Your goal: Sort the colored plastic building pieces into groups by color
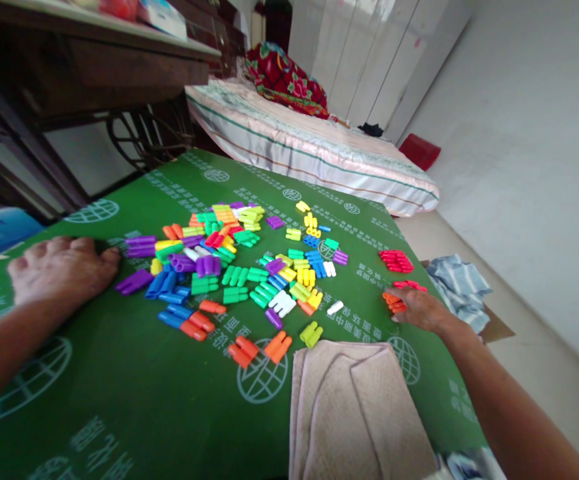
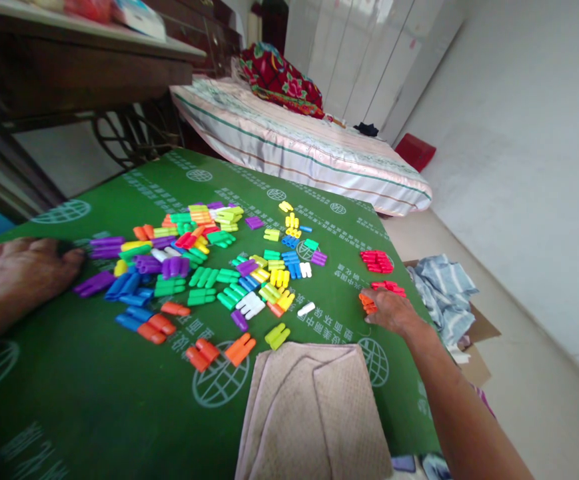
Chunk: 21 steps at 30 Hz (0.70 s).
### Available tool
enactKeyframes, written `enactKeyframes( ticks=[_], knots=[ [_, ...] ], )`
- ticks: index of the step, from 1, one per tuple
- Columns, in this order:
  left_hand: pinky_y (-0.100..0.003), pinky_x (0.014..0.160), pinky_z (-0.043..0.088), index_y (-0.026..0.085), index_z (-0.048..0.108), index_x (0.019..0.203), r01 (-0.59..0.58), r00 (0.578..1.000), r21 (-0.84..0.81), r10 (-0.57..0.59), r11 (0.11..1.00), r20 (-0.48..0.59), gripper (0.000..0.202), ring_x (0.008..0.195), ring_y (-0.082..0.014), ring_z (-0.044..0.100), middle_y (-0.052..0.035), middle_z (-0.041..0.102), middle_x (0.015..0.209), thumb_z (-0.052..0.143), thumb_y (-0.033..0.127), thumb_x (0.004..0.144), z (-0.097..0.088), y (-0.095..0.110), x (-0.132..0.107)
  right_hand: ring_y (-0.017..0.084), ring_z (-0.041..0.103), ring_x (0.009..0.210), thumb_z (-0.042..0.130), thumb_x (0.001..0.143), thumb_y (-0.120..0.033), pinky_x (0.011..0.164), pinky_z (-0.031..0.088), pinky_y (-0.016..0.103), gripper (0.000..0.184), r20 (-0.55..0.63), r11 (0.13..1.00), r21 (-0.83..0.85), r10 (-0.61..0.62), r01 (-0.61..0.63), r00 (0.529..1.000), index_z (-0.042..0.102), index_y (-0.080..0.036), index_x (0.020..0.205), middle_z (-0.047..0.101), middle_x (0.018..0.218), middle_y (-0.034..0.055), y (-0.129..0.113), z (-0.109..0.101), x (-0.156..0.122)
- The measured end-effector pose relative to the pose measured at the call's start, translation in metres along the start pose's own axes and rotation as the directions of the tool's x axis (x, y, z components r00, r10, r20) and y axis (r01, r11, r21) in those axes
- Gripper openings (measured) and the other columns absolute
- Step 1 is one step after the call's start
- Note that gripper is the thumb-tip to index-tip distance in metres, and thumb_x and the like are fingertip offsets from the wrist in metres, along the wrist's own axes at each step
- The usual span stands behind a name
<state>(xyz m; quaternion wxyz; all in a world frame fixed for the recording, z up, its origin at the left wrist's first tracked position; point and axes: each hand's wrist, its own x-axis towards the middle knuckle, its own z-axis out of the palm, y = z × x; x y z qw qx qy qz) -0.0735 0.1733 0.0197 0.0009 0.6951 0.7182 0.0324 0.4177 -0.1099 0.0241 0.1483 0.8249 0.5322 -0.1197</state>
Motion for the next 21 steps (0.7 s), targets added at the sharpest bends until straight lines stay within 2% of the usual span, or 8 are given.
enactKeyframes(
  ticks=[8,14,17,19,21],
  knots=[
    [-0.056,0.098,0.034,0.003,0.049,0.124,0.007,1.000,0.019,-0.007,1.000,0.007,0.071,0.125,-0.0424,0.035,-0.0263,0.042,0.134,0.019,0.054,0.084,0.014,-0.011,0.015,0.026,0.063,0.101,0.067,0.073,-0.035,0.082,0.046,0.032,0.066,0.028,1.000,0.009,-0.002,0.001,1.000,0.049,-0.023,0.135,0.065,0.116,0.0114,0.002,0.005,0.004],
    [-0.056,0.098,0.034,0.002,0.049,0.125,-0.016,1.000,0.006,0.016,1.000,-0.005,0.072,0.125,-0.0423,0.035,-0.0278,0.043,0.133,0.019,0.053,0.085,0.014,-0.013,0.013,0.026,0.062,0.101,0.068,0.072,-0.035,0.081,0.046,0.033,0.064,0.005,1.000,0.024,-0.016,0.016,1.000,0.052,-0.023,0.132,0.066,0.115,0.0105,0.006,0.009,0.006],
    [-0.056,0.096,0.035,0.002,0.051,0.123,-0.015,1.000,0.004,0.015,1.000,-0.011,0.071,0.123,-0.0427,0.036,-0.0285,0.044,0.132,0.020,0.052,0.085,0.013,-0.012,0.011,0.028,0.063,0.100,0.067,0.074,-0.035,0.081,0.047,0.034,0.062,-0.011,1.000,-0.025,0.017,-0.018,1.000,0.052,-0.023,0.132,0.066,0.114,0.0118,0.000,0.002,0.001],
    [-0.056,0.096,0.035,0.002,0.051,0.122,-0.016,1.000,0.003,0.016,1.000,-0.015,0.070,0.123,-0.0426,0.036,-0.0280,0.044,0.133,0.020,0.052,0.085,0.013,-0.011,0.011,0.029,0.064,0.100,0.065,0.076,-0.035,0.080,0.047,0.035,0.057,-0.064,0.998,-0.058,0.024,-0.028,0.998,0.054,-0.023,0.131,0.066,0.115,0.0119,-0.010,-0.003,-0.003],
    [-0.055,0.097,0.035,0.003,0.051,0.123,-0.020,1.000,0.001,0.020,1.000,-0.014,0.069,0.124,-0.0417,0.036,-0.0273,0.043,0.133,0.020,0.052,0.085,0.013,-0.011,0.011,0.028,0.064,0.101,0.061,0.080,-0.035,0.081,0.047,0.034,0.050,-0.129,0.998,-0.061,-0.026,0.019,0.991,0.057,-0.024,0.128,0.065,0.118,0.0112,-0.024,-0.009,-0.007]
  ],
)
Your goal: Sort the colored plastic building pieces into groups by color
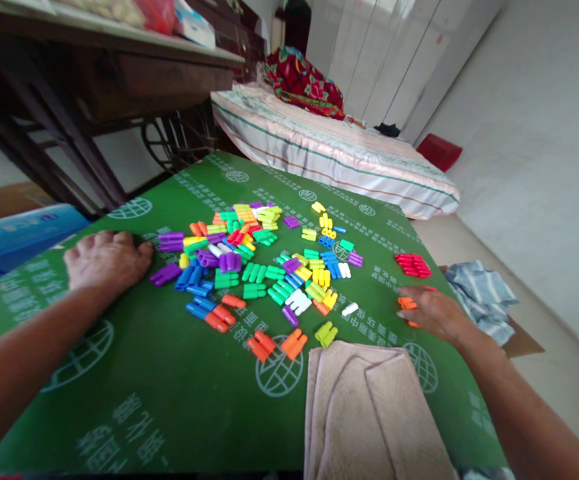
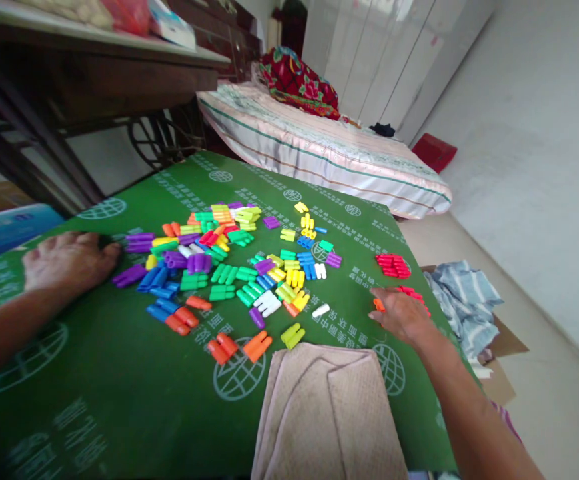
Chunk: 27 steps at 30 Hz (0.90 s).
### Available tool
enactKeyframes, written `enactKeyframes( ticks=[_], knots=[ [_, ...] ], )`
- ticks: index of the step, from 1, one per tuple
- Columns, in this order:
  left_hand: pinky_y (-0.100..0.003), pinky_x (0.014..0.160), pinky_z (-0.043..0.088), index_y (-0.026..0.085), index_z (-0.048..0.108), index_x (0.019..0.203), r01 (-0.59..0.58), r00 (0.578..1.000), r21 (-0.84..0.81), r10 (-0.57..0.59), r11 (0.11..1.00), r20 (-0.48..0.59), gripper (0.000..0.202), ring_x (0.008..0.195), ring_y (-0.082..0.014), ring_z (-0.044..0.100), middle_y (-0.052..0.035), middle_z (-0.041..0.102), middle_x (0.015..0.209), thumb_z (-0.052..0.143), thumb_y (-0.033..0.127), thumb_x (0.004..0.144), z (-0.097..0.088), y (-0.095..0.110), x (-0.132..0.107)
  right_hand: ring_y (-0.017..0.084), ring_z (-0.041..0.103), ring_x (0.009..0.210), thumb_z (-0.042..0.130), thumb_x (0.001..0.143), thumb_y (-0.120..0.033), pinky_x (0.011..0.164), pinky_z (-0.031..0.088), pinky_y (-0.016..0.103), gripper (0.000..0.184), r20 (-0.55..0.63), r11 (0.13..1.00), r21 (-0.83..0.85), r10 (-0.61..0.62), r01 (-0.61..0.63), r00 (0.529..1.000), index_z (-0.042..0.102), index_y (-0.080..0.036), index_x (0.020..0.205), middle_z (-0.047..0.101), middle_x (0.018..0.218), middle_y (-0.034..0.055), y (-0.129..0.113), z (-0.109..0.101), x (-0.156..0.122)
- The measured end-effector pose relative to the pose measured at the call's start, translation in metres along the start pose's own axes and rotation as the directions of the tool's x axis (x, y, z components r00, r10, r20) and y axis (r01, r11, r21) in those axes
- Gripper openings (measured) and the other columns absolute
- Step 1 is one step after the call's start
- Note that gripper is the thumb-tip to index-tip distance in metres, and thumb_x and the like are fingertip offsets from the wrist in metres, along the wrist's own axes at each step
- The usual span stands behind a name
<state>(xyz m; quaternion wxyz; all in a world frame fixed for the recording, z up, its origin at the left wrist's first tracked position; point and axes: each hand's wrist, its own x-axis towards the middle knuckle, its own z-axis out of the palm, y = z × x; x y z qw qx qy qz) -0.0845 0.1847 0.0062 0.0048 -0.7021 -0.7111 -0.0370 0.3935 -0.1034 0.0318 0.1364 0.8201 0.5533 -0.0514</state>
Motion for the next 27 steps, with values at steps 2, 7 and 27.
enactKeyframes(
  ticks=[2,7,27],
  knots=[
    [-0.055,0.097,0.035,0.003,0.050,0.124,-0.005,1.000,-0.001,0.005,1.000,0.005,0.069,0.125,-0.0410,0.036,-0.0269,0.043,0.134,0.021,0.053,0.085,0.000,0.000,0.001,0.025,0.064,0.101,0.059,0.083,-0.035,0.082,0.047,0.031,0.044,-0.054,0.993,0.054,-0.102,0.105,0.993,0.058,-0.024,0.125,0.064,0.121,0.0096,-0.020,-0.007,-0.003],
    [-0.055,0.097,0.035,0.002,0.050,0.124,0.002,1.000,-0.003,-0.002,1.000,0.015,0.070,0.124,-0.0420,0.036,-0.0279,0.043,0.133,0.022,0.052,0.085,-0.002,0.000,-0.001,0.019,0.066,0.088,0.053,0.087,-0.034,0.074,0.046,0.026,0.026,-0.122,0.943,0.135,-0.289,0.304,0.950,0.065,-0.026,0.109,0.070,0.105,0.0040,-0.089,-0.025,-0.012],
    [-0.053,0.096,0.037,0.005,0.053,0.121,0.013,1.000,0.017,-0.013,1.000,-0.012,0.066,0.123,-0.0392,0.038,-0.0246,0.047,0.130,0.023,0.050,0.084,0.001,-0.002,0.000,0.023,0.067,0.088,0.053,0.086,-0.033,0.066,0.043,0.027,0.021,0.004,0.964,0.049,-0.261,0.260,0.965,0.068,-0.021,0.094,0.072,0.095,0.0092,-0.173,-0.031,-0.006]
  ],
)
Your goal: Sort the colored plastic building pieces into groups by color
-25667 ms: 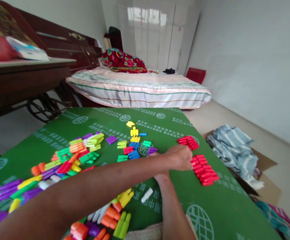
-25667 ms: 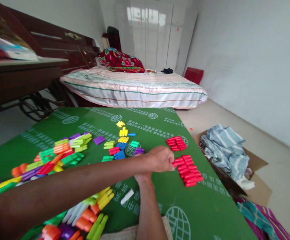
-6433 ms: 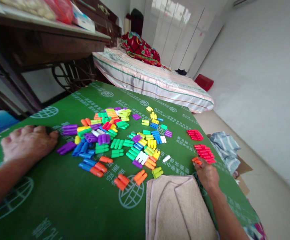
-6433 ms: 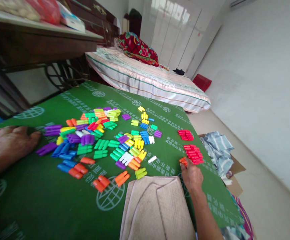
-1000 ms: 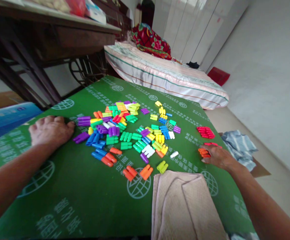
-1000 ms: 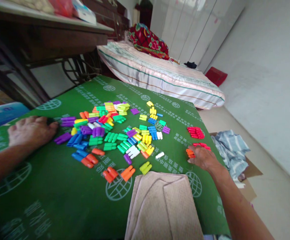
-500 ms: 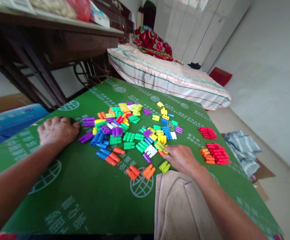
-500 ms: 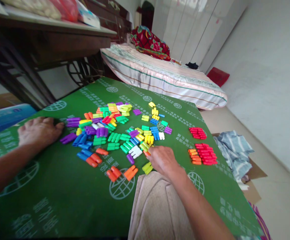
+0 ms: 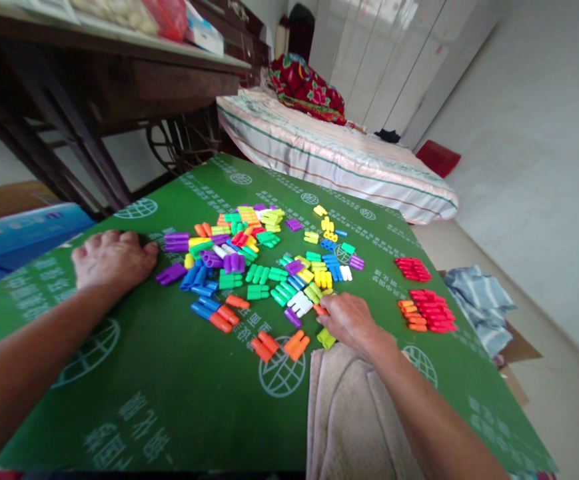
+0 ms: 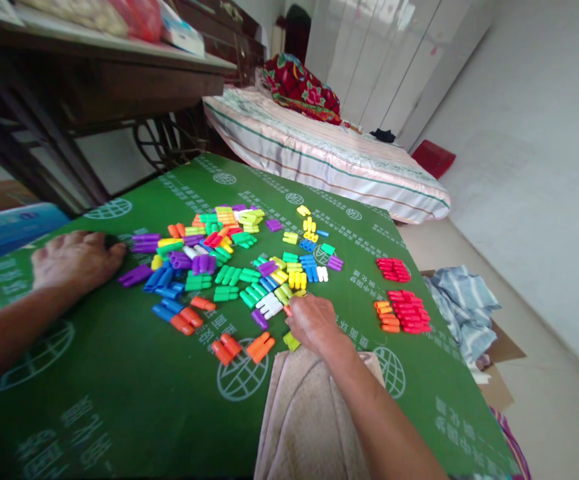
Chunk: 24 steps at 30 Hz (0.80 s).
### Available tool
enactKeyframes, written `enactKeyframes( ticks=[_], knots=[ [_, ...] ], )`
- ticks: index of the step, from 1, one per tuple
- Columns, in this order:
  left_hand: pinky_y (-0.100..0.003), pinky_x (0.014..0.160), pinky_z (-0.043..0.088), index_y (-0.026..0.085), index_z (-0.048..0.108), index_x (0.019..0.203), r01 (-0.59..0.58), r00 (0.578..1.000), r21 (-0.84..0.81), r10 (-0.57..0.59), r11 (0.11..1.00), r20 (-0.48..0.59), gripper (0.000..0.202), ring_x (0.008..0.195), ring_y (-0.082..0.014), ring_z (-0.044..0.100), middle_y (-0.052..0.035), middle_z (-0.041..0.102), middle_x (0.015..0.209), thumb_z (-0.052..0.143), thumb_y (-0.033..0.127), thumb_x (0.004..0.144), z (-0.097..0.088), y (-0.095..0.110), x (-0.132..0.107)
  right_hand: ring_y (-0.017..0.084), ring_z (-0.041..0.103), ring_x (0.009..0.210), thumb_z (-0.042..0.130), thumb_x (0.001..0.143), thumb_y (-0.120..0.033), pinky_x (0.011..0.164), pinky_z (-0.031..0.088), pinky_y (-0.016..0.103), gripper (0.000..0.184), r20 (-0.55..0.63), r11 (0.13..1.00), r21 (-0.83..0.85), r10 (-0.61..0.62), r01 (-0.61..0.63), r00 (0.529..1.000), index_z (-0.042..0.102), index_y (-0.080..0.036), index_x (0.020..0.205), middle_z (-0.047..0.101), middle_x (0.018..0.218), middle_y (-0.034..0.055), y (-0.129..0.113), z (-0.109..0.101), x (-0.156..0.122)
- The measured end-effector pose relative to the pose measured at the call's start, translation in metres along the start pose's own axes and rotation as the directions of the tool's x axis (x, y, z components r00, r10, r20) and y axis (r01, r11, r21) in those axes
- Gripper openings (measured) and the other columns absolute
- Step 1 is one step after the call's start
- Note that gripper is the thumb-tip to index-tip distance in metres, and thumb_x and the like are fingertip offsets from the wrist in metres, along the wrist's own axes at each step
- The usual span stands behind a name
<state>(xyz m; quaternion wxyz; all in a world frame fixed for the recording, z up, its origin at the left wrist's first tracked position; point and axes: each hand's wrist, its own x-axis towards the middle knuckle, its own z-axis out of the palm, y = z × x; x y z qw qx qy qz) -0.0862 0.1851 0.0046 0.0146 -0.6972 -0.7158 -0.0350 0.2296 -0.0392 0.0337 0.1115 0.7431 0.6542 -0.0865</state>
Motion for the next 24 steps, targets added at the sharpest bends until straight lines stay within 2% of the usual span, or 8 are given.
enactKeyframes(
  ticks=[3,6,8,11,13,16,19,24],
  knots=[
    [-0.054,0.097,0.036,0.005,0.051,0.123,0.012,1.000,-0.003,-0.012,1.000,0.011,0.067,0.124,-0.0394,0.037,-0.0242,0.045,0.132,0.022,0.051,0.084,0.000,0.000,0.002,0.020,0.067,0.083,0.050,0.088,-0.031,0.062,0.039,0.025,0.022,-0.009,0.999,0.019,-0.031,0.031,0.999,0.069,-0.021,0.088,0.072,0.089,0.0075,0.005,-0.001,0.000],
    [-0.054,0.098,0.035,0.004,0.051,0.125,0.019,1.000,-0.007,-0.019,1.000,0.006,0.070,0.124,-0.0402,0.037,-0.0243,0.044,0.133,0.022,0.052,0.083,0.001,0.000,0.004,0.016,0.065,0.077,0.054,0.085,-0.031,0.057,0.034,0.023,0.017,0.012,0.992,0.095,-0.083,0.081,0.996,0.070,-0.023,0.085,0.071,0.083,0.0021,0.024,-0.007,-0.002],
    [-0.053,0.098,0.035,0.003,0.051,0.124,0.022,1.000,-0.011,-0.022,1.000,0.001,0.070,0.123,-0.0405,0.037,-0.0246,0.044,0.133,0.022,0.052,0.082,0.001,0.001,0.004,0.014,0.063,0.074,0.058,0.082,-0.031,0.056,0.031,0.022,0.014,0.022,0.988,0.141,-0.072,0.068,0.997,0.070,-0.025,0.089,0.070,0.081,-0.0007,0.048,-0.012,-0.003],
    [-0.054,0.097,0.035,0.004,0.052,0.123,0.028,1.000,-0.009,-0.028,1.000,0.001,0.070,0.123,-0.0401,0.037,-0.0243,0.045,0.132,0.022,0.052,0.082,0.001,0.001,0.003,0.013,0.060,0.072,0.060,0.081,-0.030,0.055,0.031,0.022,0.017,0.015,0.995,0.083,0.060,-0.061,0.998,0.070,-0.026,0.094,0.069,0.082,-0.0006,0.095,-0.014,-0.001],
    [-0.053,0.098,0.035,0.004,0.051,0.124,0.030,1.000,-0.010,-0.030,0.999,0.001,0.070,0.123,-0.0400,0.037,-0.0242,0.045,0.133,0.022,0.051,0.082,0.002,0.001,0.003,0.014,0.060,0.072,0.062,0.080,-0.027,0.056,0.031,0.022,0.019,0.031,0.988,0.029,0.149,-0.150,0.988,0.070,-0.026,0.097,0.069,0.083,0.0003,0.126,-0.009,0.001],
    [-0.053,0.098,0.035,0.004,0.050,0.126,0.033,0.999,-0.010,-0.033,0.999,-0.007,0.070,0.124,-0.0402,0.037,-0.0239,0.044,0.133,0.023,0.051,0.082,0.004,-0.001,0.005,0.014,0.060,0.072,0.063,0.079,-0.023,0.056,0.032,0.021,0.018,0.056,0.980,0.001,0.198,-0.198,0.979,0.071,-0.024,0.095,0.069,0.082,0.0013,0.160,0.005,0.005],
    [-0.053,0.098,0.035,0.004,0.051,0.126,0.029,0.999,-0.014,-0.029,0.999,-0.014,0.071,0.123,-0.0402,0.037,-0.0238,0.045,0.133,0.024,0.052,0.081,0.008,-0.002,0.008,0.012,0.059,0.069,0.064,0.078,-0.021,0.055,0.031,0.020,0.015,0.083,0.982,0.000,0.190,-0.190,0.978,0.071,-0.023,0.091,0.068,0.079,0.0000,0.176,0.018,0.006],
    [-0.055,0.095,0.036,0.004,0.053,0.123,0.019,0.999,-0.023,-0.020,1.000,-0.035,0.069,0.123,-0.0404,0.038,-0.0251,0.046,0.131,0.025,0.051,0.081,0.009,-0.002,0.008,0.012,0.057,0.067,0.062,0.078,-0.020,0.054,0.031,0.020,0.016,0.083,0.985,0.012,0.173,-0.175,0.981,0.071,-0.024,0.091,0.067,0.077,-0.0011,0.181,0.026,0.005]
  ],
)
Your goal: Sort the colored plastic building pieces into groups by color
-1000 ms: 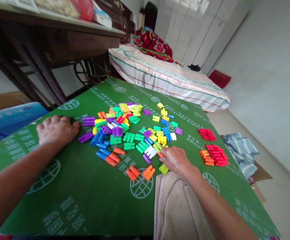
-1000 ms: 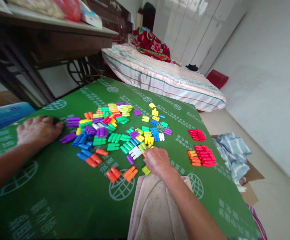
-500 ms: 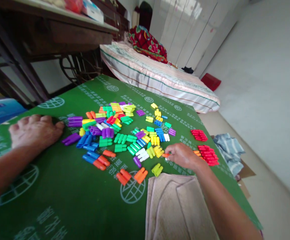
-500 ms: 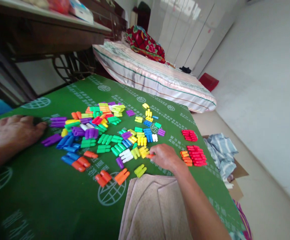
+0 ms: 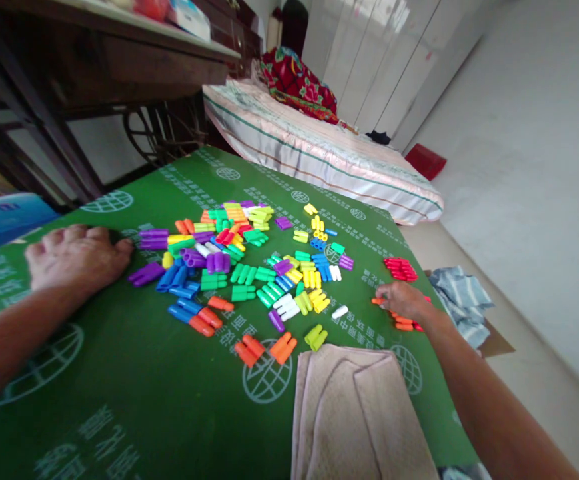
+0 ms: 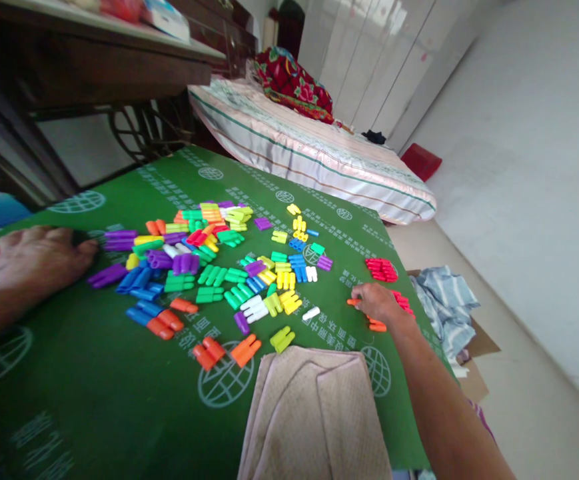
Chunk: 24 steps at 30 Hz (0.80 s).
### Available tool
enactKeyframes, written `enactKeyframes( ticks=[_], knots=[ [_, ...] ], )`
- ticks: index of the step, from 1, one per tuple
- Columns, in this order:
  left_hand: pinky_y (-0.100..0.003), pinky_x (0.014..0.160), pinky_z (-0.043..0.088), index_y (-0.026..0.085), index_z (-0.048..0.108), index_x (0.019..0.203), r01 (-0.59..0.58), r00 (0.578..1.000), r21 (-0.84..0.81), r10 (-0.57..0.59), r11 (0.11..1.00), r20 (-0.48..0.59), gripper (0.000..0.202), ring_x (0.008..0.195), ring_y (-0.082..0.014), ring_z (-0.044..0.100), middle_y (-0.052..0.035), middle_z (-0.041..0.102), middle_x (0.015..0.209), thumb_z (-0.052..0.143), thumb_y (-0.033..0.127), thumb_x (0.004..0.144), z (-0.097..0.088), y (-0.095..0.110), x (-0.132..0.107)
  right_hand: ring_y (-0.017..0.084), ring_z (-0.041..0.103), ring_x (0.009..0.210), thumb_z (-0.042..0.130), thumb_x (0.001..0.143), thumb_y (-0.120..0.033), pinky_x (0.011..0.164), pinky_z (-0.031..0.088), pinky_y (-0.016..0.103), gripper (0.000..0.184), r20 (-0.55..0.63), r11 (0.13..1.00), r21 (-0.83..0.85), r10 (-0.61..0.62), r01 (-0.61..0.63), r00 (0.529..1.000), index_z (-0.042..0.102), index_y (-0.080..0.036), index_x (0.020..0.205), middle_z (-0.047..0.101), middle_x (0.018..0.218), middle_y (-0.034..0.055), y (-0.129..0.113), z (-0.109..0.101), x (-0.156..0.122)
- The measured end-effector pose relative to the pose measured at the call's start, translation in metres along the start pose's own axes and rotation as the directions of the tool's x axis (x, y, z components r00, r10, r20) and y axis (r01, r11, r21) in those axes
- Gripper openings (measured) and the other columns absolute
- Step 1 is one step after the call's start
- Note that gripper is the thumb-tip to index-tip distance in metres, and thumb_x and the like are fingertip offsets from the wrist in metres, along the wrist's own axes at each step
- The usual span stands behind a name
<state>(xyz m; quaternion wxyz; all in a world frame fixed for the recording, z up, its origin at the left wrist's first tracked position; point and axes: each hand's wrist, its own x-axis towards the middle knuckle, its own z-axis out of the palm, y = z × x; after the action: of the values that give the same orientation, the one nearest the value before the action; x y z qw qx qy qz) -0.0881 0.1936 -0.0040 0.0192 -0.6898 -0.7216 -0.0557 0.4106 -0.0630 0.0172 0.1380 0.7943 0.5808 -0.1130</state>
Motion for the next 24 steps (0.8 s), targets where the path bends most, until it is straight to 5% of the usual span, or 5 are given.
enactKeyframes(
  ticks=[7,10,15,19,24],
  knots=[
    [-0.054,0.097,0.035,0.004,0.052,0.124,-0.003,1.000,0.007,0.003,1.000,0.016,0.070,0.124,-0.0405,0.037,-0.0243,0.045,0.133,0.024,0.052,0.082,-0.003,0.001,-0.002,0.015,0.061,0.069,0.061,0.079,-0.023,0.057,0.037,0.022,0.035,-0.046,0.999,0.019,0.034,-0.034,0.998,0.065,-0.023,0.114,0.069,0.081,0.0030,0.002,-0.003,-0.007],
    [-0.053,0.098,0.035,0.004,0.052,0.123,0.000,1.000,0.013,0.000,1.000,0.022,0.068,0.124,-0.0400,0.037,-0.0238,0.045,0.133,0.024,0.051,0.083,-0.005,0.002,-0.004,0.017,0.063,0.075,0.061,0.080,-0.026,0.062,0.040,0.023,0.030,-0.076,0.999,0.040,-0.019,0.022,0.997,0.067,-0.025,0.109,0.070,0.084,0.0027,-0.015,-0.008,-0.016],
    [-0.053,0.098,0.035,0.003,0.051,0.123,-0.010,1.000,0.016,0.010,1.000,0.018,0.066,0.123,-0.0399,0.037,-0.0249,0.045,0.132,0.024,0.049,0.084,-0.006,0.003,-0.007,0.015,0.063,0.070,0.054,0.085,-0.028,0.059,0.038,0.022,0.021,-0.128,0.960,0.101,-0.249,0.262,0.960,0.068,-0.027,0.101,0.070,0.076,-0.0004,-0.089,-0.021,-0.047],
    [-0.054,0.098,0.035,0.002,0.050,0.123,-0.028,0.999,0.013,0.028,1.000,0.036,0.067,0.124,-0.0410,0.036,-0.0262,0.045,0.132,0.023,0.050,0.085,-0.008,0.003,-0.009,0.018,0.065,0.086,0.052,0.088,-0.034,0.068,0.041,0.024,0.020,-0.130,0.891,0.080,-0.434,0.446,0.891,0.066,-0.024,0.099,0.071,0.096,0.0040,-0.158,-0.030,-0.073],
    [-0.054,0.099,0.034,0.002,0.050,0.124,-0.020,0.999,0.002,0.020,1.000,0.033,0.067,0.125,-0.0405,0.035,-0.0264,0.044,0.132,0.023,0.049,0.085,-0.010,0.004,-0.012,0.023,0.067,0.081,0.051,0.087,-0.045,0.068,0.045,0.030,0.032,-0.059,0.889,-0.020,-0.458,0.458,0.887,0.065,-0.017,0.092,0.071,0.086,0.0112,-0.213,-0.024,-0.080]
  ],
)
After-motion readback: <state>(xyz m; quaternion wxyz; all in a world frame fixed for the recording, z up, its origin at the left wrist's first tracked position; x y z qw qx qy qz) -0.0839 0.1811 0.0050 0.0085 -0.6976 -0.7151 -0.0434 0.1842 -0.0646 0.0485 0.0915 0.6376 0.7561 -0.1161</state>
